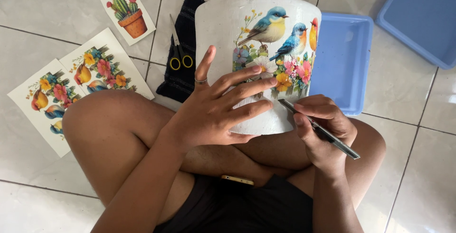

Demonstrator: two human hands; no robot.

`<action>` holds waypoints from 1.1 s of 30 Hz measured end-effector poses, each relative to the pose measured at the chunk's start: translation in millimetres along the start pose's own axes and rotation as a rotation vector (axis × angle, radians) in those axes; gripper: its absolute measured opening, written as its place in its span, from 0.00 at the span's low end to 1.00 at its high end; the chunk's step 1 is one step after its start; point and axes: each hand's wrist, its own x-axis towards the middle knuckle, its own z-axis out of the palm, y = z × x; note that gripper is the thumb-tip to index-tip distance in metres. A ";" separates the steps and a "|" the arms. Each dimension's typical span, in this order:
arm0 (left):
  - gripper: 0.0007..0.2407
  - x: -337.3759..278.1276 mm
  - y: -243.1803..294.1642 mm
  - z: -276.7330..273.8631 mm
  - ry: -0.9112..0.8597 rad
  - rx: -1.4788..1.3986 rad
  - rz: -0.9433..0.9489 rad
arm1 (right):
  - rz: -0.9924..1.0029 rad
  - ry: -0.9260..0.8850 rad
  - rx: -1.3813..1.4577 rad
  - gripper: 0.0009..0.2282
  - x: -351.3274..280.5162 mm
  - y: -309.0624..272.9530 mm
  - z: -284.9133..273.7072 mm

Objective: The person sits on the floor and uses a small metal tool to press and smooth a decorative sticker onto a white ceramic pot. They repeatedly rub the tool over the sticker surface to ensure adhesion.

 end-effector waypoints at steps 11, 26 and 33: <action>0.33 -1.1 0.0 -0.3 -0.009 0.007 0.005 | 0.019 -0.019 0.008 0.02 -0.1 1.4 -2.4; 0.28 -6.2 4.7 1.5 0.011 0.216 0.081 | 0.086 0.171 0.033 0.05 -5.9 -7.7 14.2; 0.35 -5.9 7.7 -1.2 -0.060 0.210 -0.021 | 0.076 0.197 -0.023 0.04 -7.3 -10.3 18.4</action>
